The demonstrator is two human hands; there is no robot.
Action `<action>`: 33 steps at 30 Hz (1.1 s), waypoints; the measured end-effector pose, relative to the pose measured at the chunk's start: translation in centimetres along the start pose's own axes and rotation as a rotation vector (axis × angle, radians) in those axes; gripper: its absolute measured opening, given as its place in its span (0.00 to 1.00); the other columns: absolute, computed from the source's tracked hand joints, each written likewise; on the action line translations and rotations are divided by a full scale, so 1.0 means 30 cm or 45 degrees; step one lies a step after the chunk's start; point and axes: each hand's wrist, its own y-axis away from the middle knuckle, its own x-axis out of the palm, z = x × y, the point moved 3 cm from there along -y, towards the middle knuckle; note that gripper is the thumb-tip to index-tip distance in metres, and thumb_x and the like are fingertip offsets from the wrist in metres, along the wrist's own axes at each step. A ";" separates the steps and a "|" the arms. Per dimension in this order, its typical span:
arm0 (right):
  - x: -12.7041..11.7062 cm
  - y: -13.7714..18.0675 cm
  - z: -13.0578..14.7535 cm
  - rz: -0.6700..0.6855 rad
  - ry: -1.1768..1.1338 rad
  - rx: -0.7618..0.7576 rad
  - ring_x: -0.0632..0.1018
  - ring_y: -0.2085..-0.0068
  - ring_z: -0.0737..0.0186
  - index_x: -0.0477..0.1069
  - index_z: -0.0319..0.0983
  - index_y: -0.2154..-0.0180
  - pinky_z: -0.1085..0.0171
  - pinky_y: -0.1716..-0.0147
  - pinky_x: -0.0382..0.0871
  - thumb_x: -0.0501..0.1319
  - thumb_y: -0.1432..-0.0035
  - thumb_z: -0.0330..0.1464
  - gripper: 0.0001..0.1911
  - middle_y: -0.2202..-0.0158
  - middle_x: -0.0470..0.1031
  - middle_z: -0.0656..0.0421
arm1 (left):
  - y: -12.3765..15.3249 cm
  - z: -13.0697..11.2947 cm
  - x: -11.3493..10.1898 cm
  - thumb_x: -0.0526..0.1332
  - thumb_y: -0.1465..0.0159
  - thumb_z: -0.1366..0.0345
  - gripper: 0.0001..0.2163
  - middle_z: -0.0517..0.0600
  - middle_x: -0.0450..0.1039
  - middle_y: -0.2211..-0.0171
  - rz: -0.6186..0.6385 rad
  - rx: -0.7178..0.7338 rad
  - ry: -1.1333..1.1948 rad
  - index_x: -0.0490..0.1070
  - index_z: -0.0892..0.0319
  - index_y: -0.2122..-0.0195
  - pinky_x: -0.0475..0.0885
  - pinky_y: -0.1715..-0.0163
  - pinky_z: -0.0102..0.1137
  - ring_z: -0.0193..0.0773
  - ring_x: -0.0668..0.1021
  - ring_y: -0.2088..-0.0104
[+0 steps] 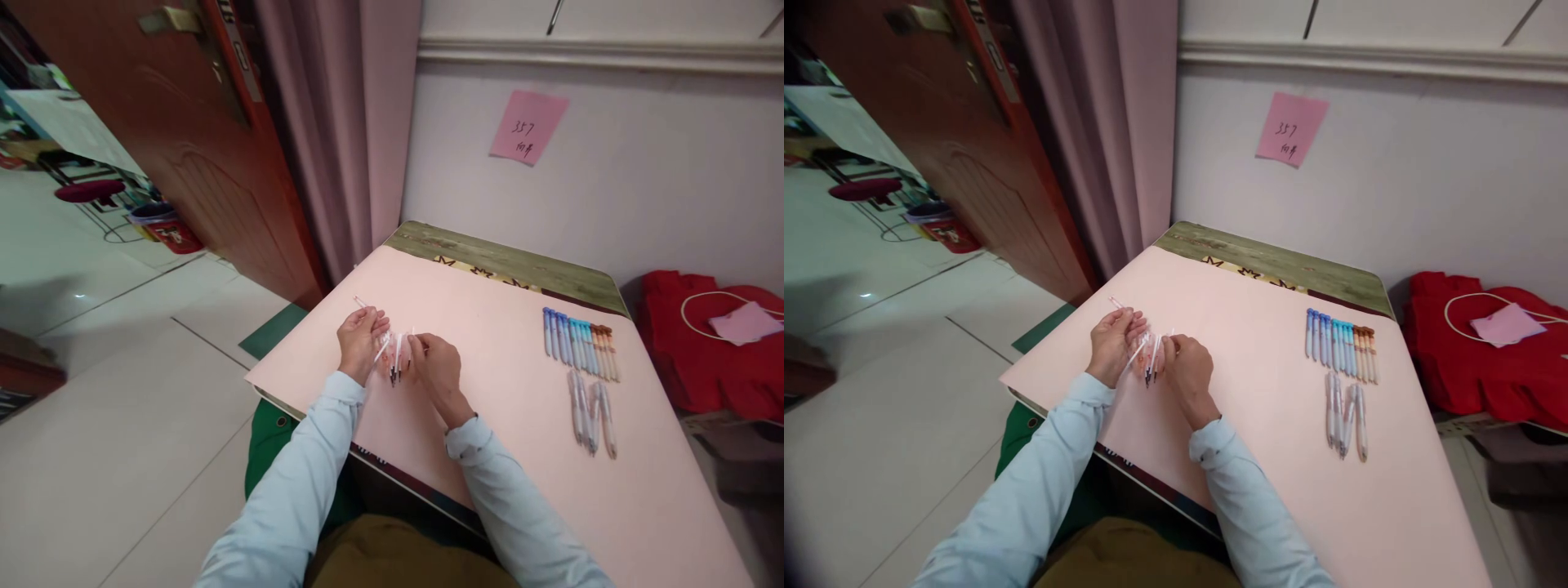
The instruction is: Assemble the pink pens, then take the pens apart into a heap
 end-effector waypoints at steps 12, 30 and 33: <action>-0.045 0.077 -0.115 -0.108 -0.319 0.015 0.73 0.71 0.61 0.79 0.42 0.68 0.65 0.70 0.64 0.56 0.38 0.44 0.18 0.74 0.76 0.59 | -0.020 -0.146 -0.219 0.63 0.42 0.60 0.09 0.52 0.79 0.69 -0.086 0.416 -1.139 0.74 0.59 0.64 0.70 0.62 0.32 0.40 0.79 0.66; -0.595 0.320 -0.483 -0.164 0.866 0.715 0.80 0.65 0.48 0.73 0.40 0.55 0.58 0.69 0.66 0.57 0.38 0.48 0.20 0.66 0.80 0.51 | 0.059 -0.188 -0.203 0.54 0.36 0.52 0.17 0.60 0.76 0.58 0.223 0.490 -2.229 0.75 0.59 0.59 0.69 0.60 0.41 0.54 0.77 0.57; -0.623 0.320 -0.515 -0.095 0.986 0.775 0.81 0.62 0.47 0.73 0.39 0.57 0.58 0.67 0.67 0.58 0.38 0.47 0.19 0.65 0.80 0.48 | 0.049 -0.190 -0.190 0.55 0.37 0.51 0.17 0.61 0.76 0.58 0.243 0.489 -2.250 0.75 0.59 0.60 0.69 0.59 0.41 0.55 0.77 0.57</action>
